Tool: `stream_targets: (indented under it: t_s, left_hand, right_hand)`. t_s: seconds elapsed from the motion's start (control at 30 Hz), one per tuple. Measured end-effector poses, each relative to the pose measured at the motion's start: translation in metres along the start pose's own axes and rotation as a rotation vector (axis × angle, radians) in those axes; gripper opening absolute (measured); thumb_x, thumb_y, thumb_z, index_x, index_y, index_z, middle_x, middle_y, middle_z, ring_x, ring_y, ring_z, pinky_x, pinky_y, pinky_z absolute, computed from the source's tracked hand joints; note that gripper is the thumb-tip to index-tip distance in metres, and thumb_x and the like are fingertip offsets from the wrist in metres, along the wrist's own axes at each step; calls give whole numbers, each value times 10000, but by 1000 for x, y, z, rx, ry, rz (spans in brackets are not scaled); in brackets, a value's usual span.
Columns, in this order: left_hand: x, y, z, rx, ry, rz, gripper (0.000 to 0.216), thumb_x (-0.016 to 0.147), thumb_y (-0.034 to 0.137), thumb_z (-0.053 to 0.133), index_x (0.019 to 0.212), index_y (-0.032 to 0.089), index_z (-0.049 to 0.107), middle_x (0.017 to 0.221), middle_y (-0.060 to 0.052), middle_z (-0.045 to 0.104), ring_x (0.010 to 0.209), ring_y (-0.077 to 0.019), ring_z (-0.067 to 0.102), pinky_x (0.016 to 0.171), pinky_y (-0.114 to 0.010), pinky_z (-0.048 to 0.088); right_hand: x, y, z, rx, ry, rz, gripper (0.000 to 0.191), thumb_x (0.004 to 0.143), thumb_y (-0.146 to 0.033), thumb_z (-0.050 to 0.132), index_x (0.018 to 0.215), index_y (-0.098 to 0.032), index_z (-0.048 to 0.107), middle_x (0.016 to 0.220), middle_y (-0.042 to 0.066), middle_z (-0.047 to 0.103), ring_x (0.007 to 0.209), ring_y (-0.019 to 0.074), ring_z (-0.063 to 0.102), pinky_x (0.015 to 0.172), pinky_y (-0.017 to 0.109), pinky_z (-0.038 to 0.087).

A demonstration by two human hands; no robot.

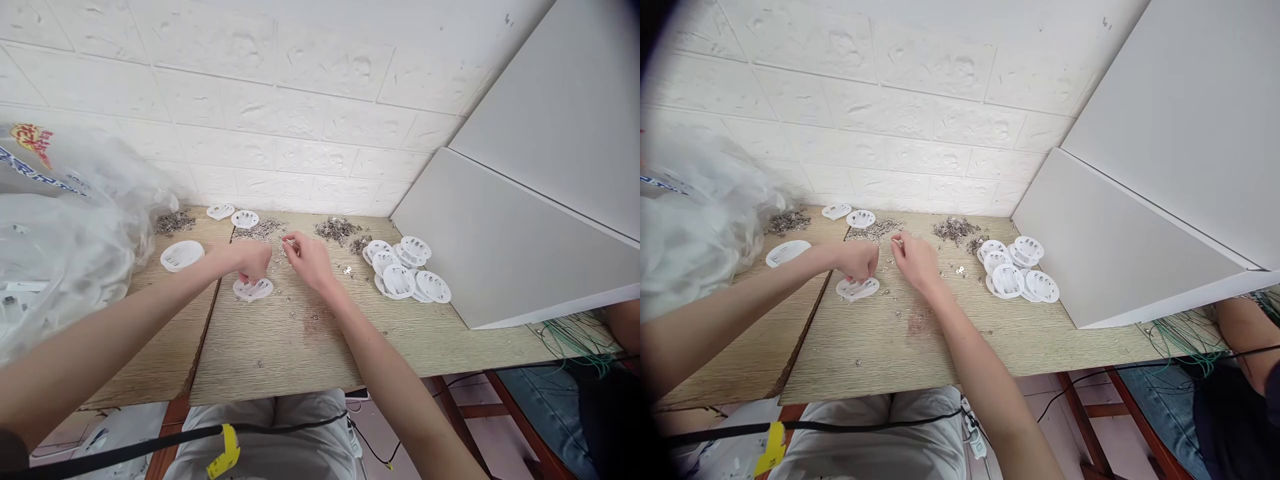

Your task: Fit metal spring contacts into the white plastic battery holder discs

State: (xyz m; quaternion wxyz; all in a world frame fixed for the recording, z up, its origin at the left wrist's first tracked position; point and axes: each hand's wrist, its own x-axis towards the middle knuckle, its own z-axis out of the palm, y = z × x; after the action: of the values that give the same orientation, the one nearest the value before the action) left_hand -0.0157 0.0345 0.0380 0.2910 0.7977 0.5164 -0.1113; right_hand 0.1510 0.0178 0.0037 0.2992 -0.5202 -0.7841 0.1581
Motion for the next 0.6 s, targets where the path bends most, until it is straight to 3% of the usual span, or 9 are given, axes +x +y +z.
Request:
stream_targets:
  t_s: [0.13, 0.2, 0.3, 0.4, 0.5, 0.6]
  left_hand:
    - [-14, 3, 9, 56, 182, -48, 155, 422, 95, 550, 323, 214, 545, 398, -51, 575, 452, -209, 552, 461, -276, 351]
    - [-21, 0, 21, 64, 330, -59, 123, 441, 96, 566, 410, 210, 603, 532, -71, 660, 520, -217, 572, 503, -287, 369]
    - [-29, -3, 42, 120, 506, -98, 157, 529, 109, 571, 569, 207, 687, 615, -91, 673, 578, -235, 588, 560, -307, 381]
    - [-34, -4, 53, 159, 573, -133, 152, 588, 116, 581, 625, 188, 709, 626, -118, 654, 619, -270, 609, 580, -325, 386]
    - [-35, -11, 46, -11, 535, -79, 113, 593, 124, 610, 594, 192, 700, 615, -105, 663, 624, -277, 617, 588, -342, 406]
    - [-37, -24, 30, -445, 221, 170, 36, 608, 234, 709, 632, 222, 733, 648, -57, 700, 640, -232, 644, 629, -324, 473]
  right_hand:
    - [-1, -2, 4, -11, -14, -4, 260, 992, -325, 470, 1134, -200, 649, 742, 26, 694, 711, 183, 616, 654, 281, 351]
    - [-1, -2, 6, -24, -18, 4, 261, 991, -318, 467, 1138, -198, 647, 773, 40, 707, 744, 199, 633, 666, 291, 363]
    - [-2, -3, 10, -43, -33, 22, 255, 983, -296, 470, 1139, -198, 647, 876, 74, 735, 812, 219, 655, 683, 302, 380]
    - [-4, -3, 14, -68, -73, 28, 230, 969, -275, 481, 1087, -198, 663, 952, 99, 741, 855, 231, 659, 681, 305, 379]
    - [-4, -2, 14, -70, -77, 17, 205, 962, -269, 480, 992, -202, 672, 918, 89, 735, 810, 220, 639, 649, 299, 350]
    - [-2, 1, 12, -21, -18, 53, 205, 959, -285, 485, 858, -200, 641, 814, 58, 701, 695, 180, 579, 608, 284, 311]
